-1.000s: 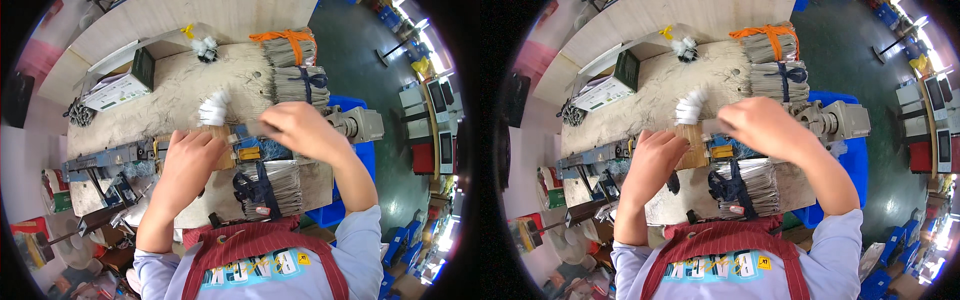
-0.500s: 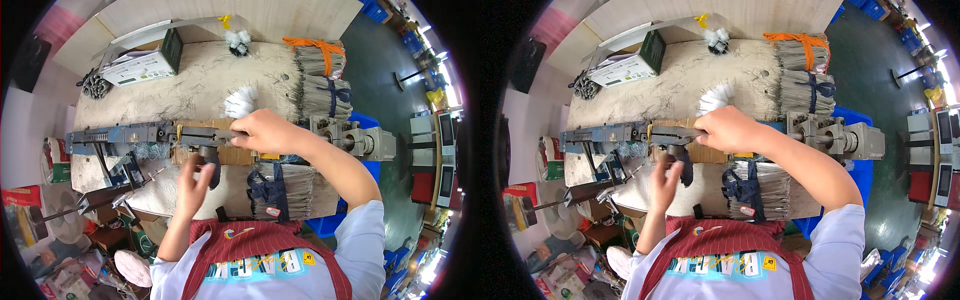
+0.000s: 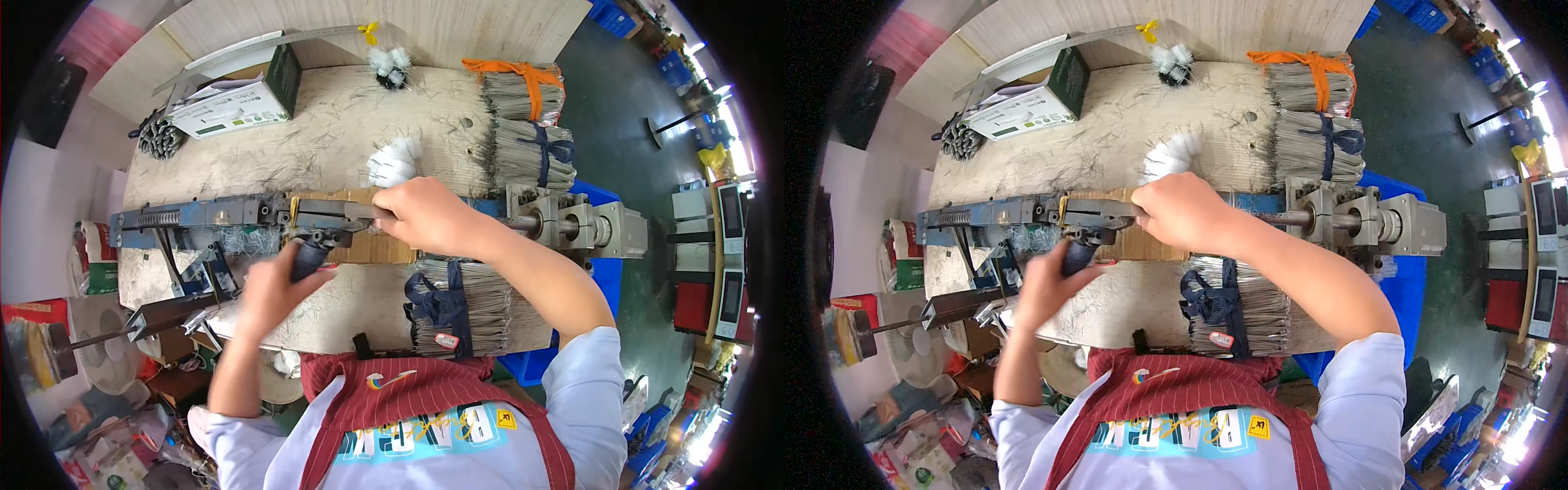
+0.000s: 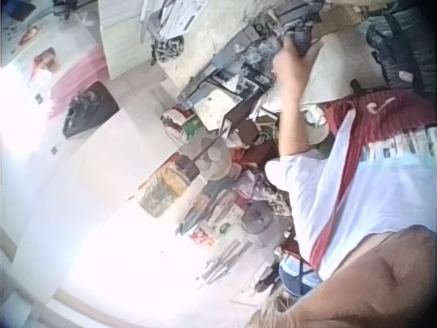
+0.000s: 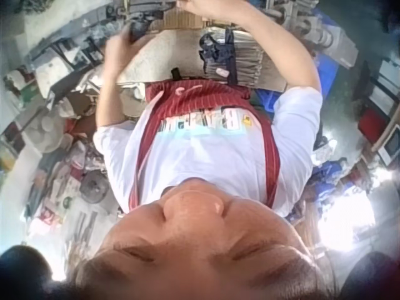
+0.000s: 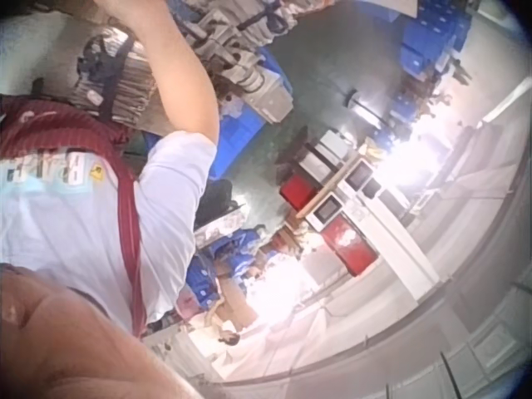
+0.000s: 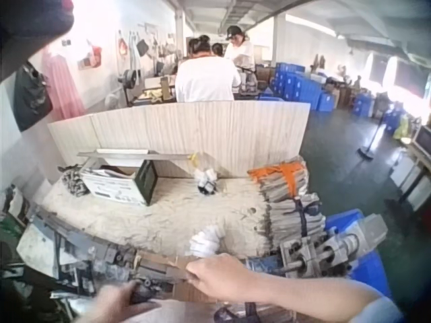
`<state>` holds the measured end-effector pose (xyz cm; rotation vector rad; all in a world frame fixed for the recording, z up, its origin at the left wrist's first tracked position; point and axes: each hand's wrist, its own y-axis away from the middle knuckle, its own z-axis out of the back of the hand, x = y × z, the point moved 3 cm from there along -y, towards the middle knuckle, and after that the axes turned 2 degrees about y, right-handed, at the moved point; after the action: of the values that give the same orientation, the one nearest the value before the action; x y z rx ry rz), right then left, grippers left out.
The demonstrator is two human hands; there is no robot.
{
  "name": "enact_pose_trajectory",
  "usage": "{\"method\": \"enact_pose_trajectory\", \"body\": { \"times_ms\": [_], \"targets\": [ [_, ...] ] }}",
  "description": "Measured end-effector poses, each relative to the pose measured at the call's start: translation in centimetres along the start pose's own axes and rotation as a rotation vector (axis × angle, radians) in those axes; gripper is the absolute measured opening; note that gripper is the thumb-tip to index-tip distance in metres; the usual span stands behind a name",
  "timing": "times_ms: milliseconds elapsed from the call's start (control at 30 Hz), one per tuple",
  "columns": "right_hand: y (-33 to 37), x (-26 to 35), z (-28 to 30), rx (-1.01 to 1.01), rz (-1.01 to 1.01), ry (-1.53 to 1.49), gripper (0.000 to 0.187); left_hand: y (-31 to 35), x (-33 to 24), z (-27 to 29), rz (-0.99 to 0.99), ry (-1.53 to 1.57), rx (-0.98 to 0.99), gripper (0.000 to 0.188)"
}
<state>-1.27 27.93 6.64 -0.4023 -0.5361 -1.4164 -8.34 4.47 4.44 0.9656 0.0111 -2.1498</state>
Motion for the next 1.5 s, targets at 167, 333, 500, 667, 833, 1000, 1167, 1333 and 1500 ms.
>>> {"method": "enact_pose_trajectory", "body": {
  "times_ms": [167, 333, 500, 667, 833, 1000, 1167, 1333, 1500],
  "targets": [
    [-0.3, 0.0, -0.1, -0.013, 0.000, 0.013, 0.016, 2.3, -3.0, 3.5, 0.152, 0.735, 0.386, 0.054],
    [0.3, 0.4, -0.9, -0.111, 0.098, 0.078, 0.015, 1.9, -6.6, -9.9, 0.350, 1.131, 0.318, 0.019],
    [5.8, 4.7, -2.9, 0.104, 0.136, 0.272, 0.018, 2.7, -4.1, -13.9, -0.049, 0.636, -0.309, 0.024],
    [5.0, 2.5, -7.7, 0.089, 0.006, 0.019, 0.031, 1.4, -0.7, -13.9, -0.017, 0.322, -0.270, 0.037],
    [7.3, 1.2, -5.3, -0.121, 0.110, 0.156, 0.023, 4.0, 0.8, -10.3, -0.184, 0.411, -0.281, 0.048],
    [9.7, -4.0, -4.6, -0.254, -0.179, 0.325, 0.030, 8.5, 9.2, -6.2, 0.440, 0.914, -0.603, 0.024],
    [10.2, -3.8, -4.2, -0.170, -0.267, 0.207, 0.032, 6.7, 9.8, -5.1, 0.395, 0.982, -0.731, 0.028],
    [11.4, -3.4, -4.1, -0.214, -0.320, -0.148, 0.024, 6.2, 11.0, -6.4, 0.286, 0.909, -0.842, 0.026],
    [13.9, -2.4, -3.2, -0.244, -0.461, -0.766, 0.027, 6.7, 5.4, -6.8, 0.196, 0.953, -0.440, 0.029]
  ]
}}
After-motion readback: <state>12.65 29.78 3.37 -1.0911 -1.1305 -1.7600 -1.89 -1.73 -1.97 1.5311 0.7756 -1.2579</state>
